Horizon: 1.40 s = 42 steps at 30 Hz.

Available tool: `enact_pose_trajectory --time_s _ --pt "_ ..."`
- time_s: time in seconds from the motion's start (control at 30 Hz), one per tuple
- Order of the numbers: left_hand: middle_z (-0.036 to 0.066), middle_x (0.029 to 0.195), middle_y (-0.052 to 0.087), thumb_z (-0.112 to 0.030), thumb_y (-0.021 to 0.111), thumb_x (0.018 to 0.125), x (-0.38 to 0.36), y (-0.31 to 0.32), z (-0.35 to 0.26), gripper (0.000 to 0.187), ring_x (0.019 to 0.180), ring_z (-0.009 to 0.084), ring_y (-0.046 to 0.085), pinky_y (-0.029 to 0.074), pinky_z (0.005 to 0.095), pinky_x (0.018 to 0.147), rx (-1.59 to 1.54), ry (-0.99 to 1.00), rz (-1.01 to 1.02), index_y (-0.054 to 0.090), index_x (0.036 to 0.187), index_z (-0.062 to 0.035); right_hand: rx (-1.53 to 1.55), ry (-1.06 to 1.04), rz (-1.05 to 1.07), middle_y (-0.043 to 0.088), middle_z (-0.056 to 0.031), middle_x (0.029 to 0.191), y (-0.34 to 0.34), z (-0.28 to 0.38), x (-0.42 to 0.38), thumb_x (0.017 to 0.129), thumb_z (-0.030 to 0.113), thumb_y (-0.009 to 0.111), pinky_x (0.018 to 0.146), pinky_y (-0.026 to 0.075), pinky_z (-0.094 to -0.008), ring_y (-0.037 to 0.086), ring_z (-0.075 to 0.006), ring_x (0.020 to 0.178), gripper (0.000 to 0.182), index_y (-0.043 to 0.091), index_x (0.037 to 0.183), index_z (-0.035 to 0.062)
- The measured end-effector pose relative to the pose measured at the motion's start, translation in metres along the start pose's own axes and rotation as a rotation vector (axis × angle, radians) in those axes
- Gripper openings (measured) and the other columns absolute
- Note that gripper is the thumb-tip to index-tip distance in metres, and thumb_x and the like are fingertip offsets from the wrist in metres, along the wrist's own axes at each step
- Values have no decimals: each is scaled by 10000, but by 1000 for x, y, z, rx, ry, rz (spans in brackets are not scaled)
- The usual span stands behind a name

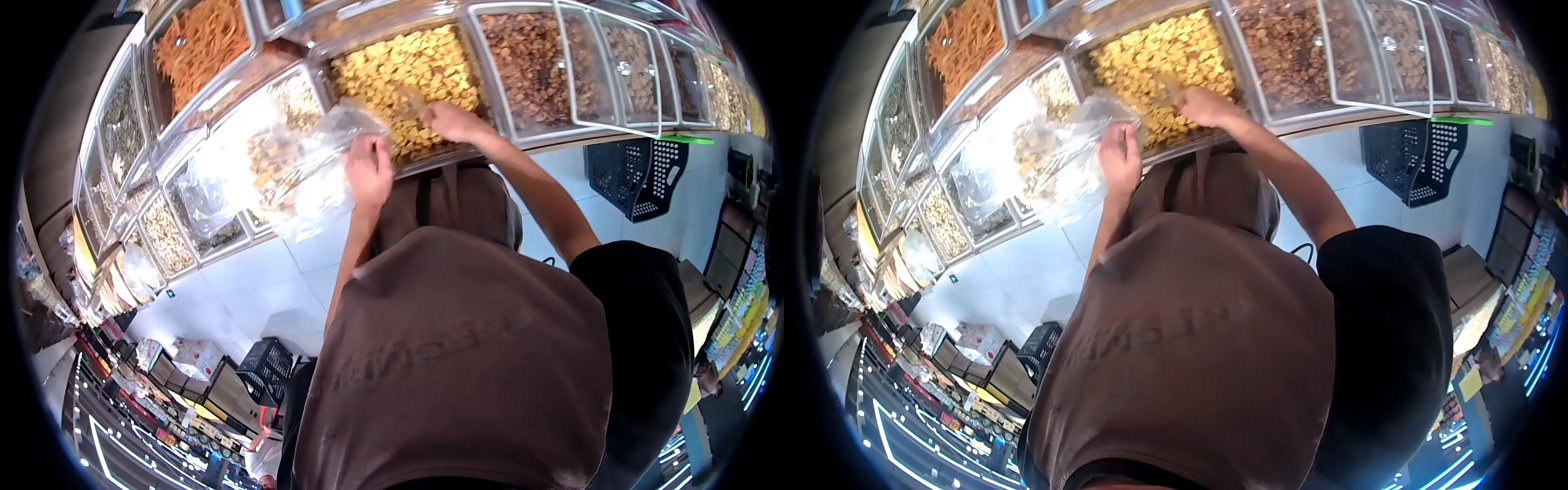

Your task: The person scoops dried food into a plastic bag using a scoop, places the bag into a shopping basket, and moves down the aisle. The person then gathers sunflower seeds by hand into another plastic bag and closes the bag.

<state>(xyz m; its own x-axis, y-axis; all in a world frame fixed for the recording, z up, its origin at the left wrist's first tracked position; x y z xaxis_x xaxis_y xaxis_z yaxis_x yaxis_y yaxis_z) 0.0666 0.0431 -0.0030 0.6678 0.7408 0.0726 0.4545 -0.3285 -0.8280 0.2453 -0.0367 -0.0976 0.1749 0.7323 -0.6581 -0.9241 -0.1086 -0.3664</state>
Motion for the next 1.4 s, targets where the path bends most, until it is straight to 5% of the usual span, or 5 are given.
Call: enact_pose_trajectory --time_s 0.23,0.47,0.73,1.1,1.4 --pt "4 854 604 -103 499 1032 12 -83 54 139 776 105 564 470 279 744 -870 -294 106 568 931 -37 -286 130 -233 689 -271 1007 12 12 12 1020 515 391 904 499 -493 652 -424 1001 622 685 1005 -33" --pt "48 902 638 -67 452 969 27 -150 76 121 860 152 618 490 298 835 -1442 -525 157 561 920 -46 -344 91 -289 680 -285 916 0 12 20 1009 510 401 866 509 -507 657 -440 924 615 649 992 -53" --pt "-66 797 487 -135 465 954 39 -167 73 147 709 26 420 368 209 636 -1105 -505 90 548 835 -116 -159 9 -369 660 -295 835 -10 43 -12 977 470 444 826 506 -487 654 -450 882 565 643 953 -59" --pt "-88 630 371 -131 638 995 37 -153 30 365 599 19 295 253 217 526 -895 -249 118 438 693 -83 -89 128 -183 521 -53 556 -76 79 -106 956 492 537 554 421 -366 516 -156 550 559 708 955 -40" --pt "-64 599 445 -192 549 1043 29 -152 41 304 475 18 358 310 212 432 -1100 -436 10 477 763 -97 -42 102 -37 472 22 510 -75 129 -130 949 480 574 395 311 -305 439 -97 428 501 723 937 2"
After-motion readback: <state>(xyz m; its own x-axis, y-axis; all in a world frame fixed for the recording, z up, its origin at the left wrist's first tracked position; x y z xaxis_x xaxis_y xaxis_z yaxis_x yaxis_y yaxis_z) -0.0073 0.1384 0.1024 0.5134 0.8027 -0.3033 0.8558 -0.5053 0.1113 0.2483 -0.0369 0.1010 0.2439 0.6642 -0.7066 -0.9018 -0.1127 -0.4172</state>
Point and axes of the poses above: each hand's wrist, its own x-axis towards the middle knuckle, its own y-axis out of the palm, z = x × y, the point moved 8 cm from there along x, towards the middle knuckle
